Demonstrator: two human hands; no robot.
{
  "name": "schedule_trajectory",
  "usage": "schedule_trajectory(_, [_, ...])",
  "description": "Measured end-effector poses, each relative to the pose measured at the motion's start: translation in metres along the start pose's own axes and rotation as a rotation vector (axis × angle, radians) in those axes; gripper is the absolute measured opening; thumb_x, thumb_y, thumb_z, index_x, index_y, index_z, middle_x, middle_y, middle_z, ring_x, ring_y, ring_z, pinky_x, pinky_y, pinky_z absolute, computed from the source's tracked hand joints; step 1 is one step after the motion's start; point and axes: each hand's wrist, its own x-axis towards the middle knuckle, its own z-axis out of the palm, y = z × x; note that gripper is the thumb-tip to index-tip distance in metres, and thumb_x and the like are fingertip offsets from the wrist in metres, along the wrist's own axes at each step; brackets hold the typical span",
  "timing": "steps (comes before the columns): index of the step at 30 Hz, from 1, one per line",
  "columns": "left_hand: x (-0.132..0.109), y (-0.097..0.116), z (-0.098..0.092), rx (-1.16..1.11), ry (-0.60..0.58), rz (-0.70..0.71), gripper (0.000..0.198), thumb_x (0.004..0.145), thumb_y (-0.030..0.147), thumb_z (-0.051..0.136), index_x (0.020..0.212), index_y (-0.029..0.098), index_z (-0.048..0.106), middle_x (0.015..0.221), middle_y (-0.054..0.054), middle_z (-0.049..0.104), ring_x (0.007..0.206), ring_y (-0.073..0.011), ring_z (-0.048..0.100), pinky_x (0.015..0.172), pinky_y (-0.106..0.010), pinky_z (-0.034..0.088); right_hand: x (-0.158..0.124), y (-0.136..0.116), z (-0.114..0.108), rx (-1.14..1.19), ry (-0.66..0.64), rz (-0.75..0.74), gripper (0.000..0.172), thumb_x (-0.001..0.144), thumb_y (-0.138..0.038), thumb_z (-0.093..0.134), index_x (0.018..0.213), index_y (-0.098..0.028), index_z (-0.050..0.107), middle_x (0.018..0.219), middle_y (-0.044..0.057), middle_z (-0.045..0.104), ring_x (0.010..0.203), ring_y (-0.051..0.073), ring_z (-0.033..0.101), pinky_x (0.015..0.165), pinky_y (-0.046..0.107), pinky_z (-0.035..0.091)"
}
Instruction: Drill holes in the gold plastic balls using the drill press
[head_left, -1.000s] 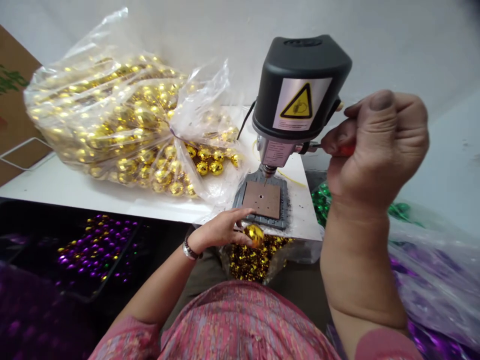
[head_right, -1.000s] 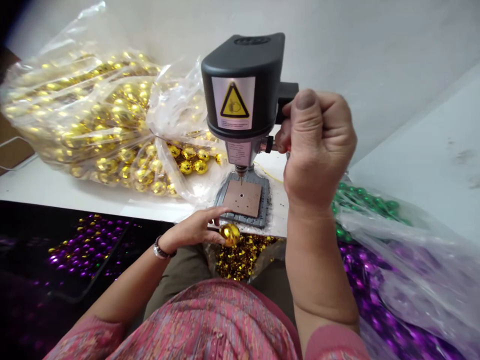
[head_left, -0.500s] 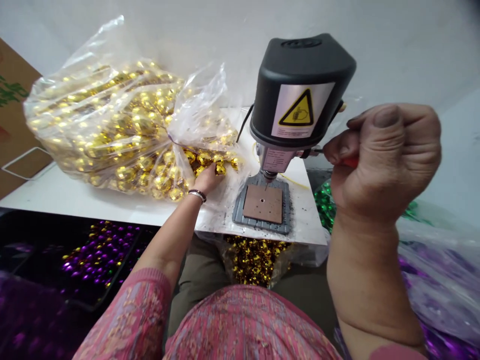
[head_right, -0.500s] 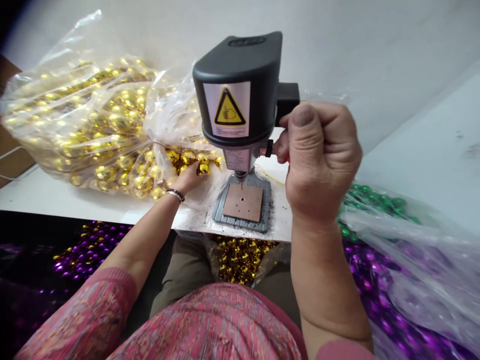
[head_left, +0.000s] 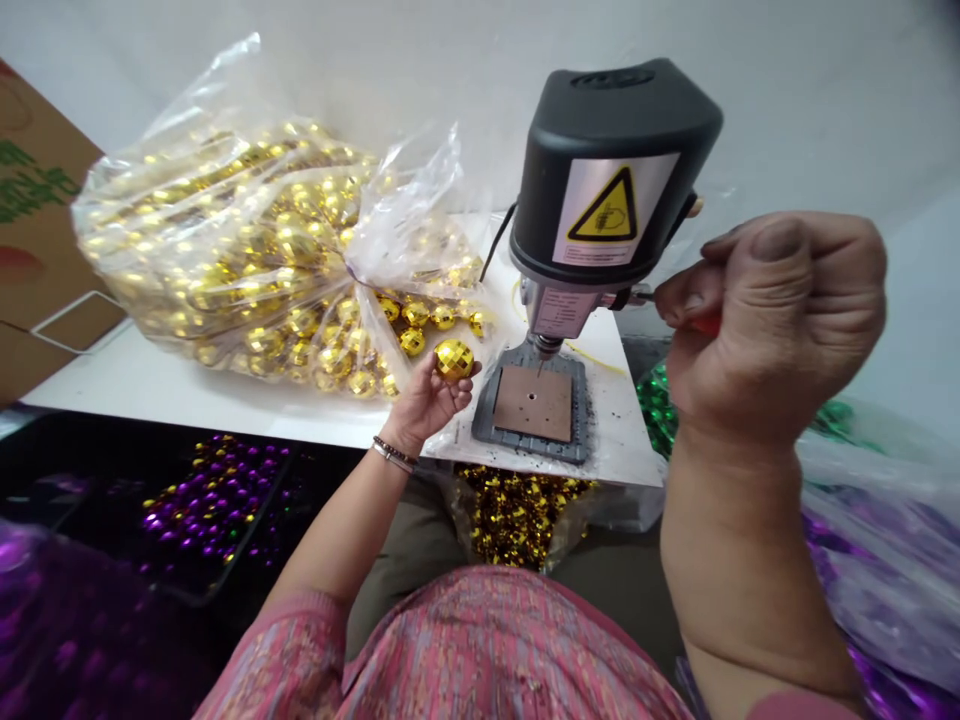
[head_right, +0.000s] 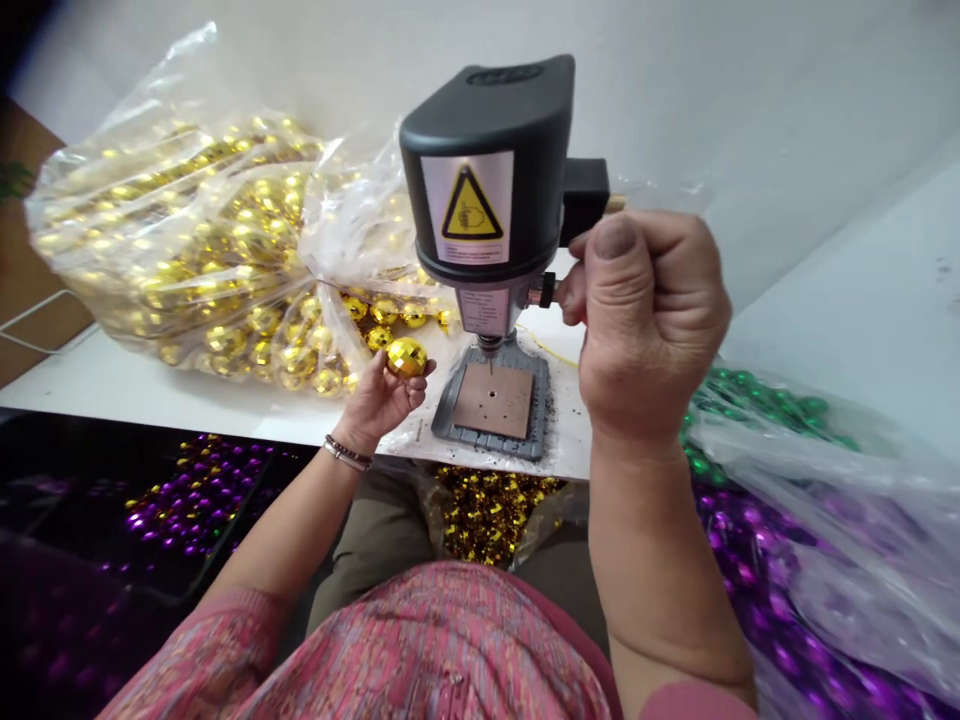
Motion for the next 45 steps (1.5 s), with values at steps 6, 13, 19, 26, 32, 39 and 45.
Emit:
schedule_trajectory(6, [-0.03, -0.015, -0.007, -0.192, 0.078, -0.095, 0.057, 0.095, 0.069, 0.044, 0.095, 0.015, 0.065, 0.091, -0.01, 0.067, 0.058, -0.008, 0.046, 0.052, -0.023, 0.043, 0.0, -0.001, 0.001, 0.019, 0.025, 0.016, 0.024, 0.089, -0.037, 0.06, 0.08, -0.015, 0.058, 0.061, -0.009, 0.054, 0.047, -0.003, 0.05, 0.048, 0.017, 0.037])
schedule_trajectory(13, [-0.063, -0.018, -0.025, -0.226, 0.147, -0.088, 0.056, 0.096, 0.067, 0.043, 0.093, 0.016, 0.065, 0.091, -0.01, 0.067, 0.059, -0.009, 0.045, 0.052, -0.023, 0.042, 0.0, -0.001, 0.002, 0.058, 0.049, 0.041, 0.03, 0.084, -0.044, 0.065, 0.076, -0.016, 0.059, 0.057, -0.01, 0.053, 0.044, -0.001, 0.049, 0.045, 0.018, 0.036])
schedule_trajectory(19, [-0.1, 0.05, -0.074, -0.267, 0.25, 0.715, 0.049, 0.093, 0.07, 0.046, 0.102, 0.025, 0.065, 0.091, -0.003, 0.07, 0.07, -0.011, 0.058, 0.059, -0.021, 0.047, -0.001, 0.002, 0.001, 0.046, 0.048, 0.035, 0.03, 0.086, -0.043, 0.065, 0.077, -0.015, 0.057, 0.058, -0.009, 0.053, 0.044, -0.001, 0.05, 0.045, 0.018, 0.038])
schedule_trajectory(26, [-0.023, 0.049, -0.035, 0.612, 0.397, 0.5, 0.043, 0.08, 0.041, 0.074, 0.117, 0.02, 0.067, 0.107, -0.008, 0.072, 0.081, -0.0162, 0.065, 0.074, -0.029, 0.051, -0.002, 0.002, -0.002, 0.008, 0.029, 0.038, 0.03, 0.087, -0.044, 0.064, 0.078, -0.016, 0.058, 0.061, -0.007, 0.054, 0.047, 0.0, 0.05, 0.047, 0.02, 0.042])
schedule_trajectory(32, [0.056, 0.056, -0.03, 1.574, 0.611, 0.196, 0.043, 0.085, 0.019, 0.061, 0.126, 0.005, 0.061, 0.121, -0.029, 0.069, 0.112, -0.0387, 0.066, 0.094, -0.045, 0.048, -0.003, 0.0, -0.005, -0.035, -0.011, 0.033, 0.028, 0.091, -0.042, 0.061, 0.08, -0.016, 0.061, 0.061, -0.006, 0.053, 0.052, -0.001, 0.052, 0.052, 0.02, 0.043])
schedule_trajectory(39, [0.069, 0.042, -0.042, 1.674, 0.453, 0.067, 0.062, 0.081, 0.031, 0.072, 0.137, 0.011, 0.056, 0.118, -0.024, 0.072, 0.113, -0.0387, 0.067, 0.094, -0.042, 0.049, -0.005, -0.001, -0.002, -0.029, 0.01, -0.008, 0.024, 0.093, -0.037, 0.058, 0.081, -0.017, 0.062, 0.063, -0.006, 0.052, 0.054, -0.003, 0.051, 0.054, 0.02, 0.042])
schedule_trajectory(45, [0.041, 0.021, -0.025, 0.878, 0.081, 0.198, 0.063, 0.082, 0.039, 0.071, 0.139, 0.019, 0.053, 0.111, -0.01, 0.07, 0.096, -0.0214, 0.069, 0.082, -0.031, 0.052, -0.006, 0.001, -0.001, -0.005, 0.005, -0.033, 0.02, 0.093, -0.034, 0.057, 0.083, -0.017, 0.061, 0.067, -0.006, 0.055, 0.056, -0.003, 0.051, 0.054, 0.018, 0.043])
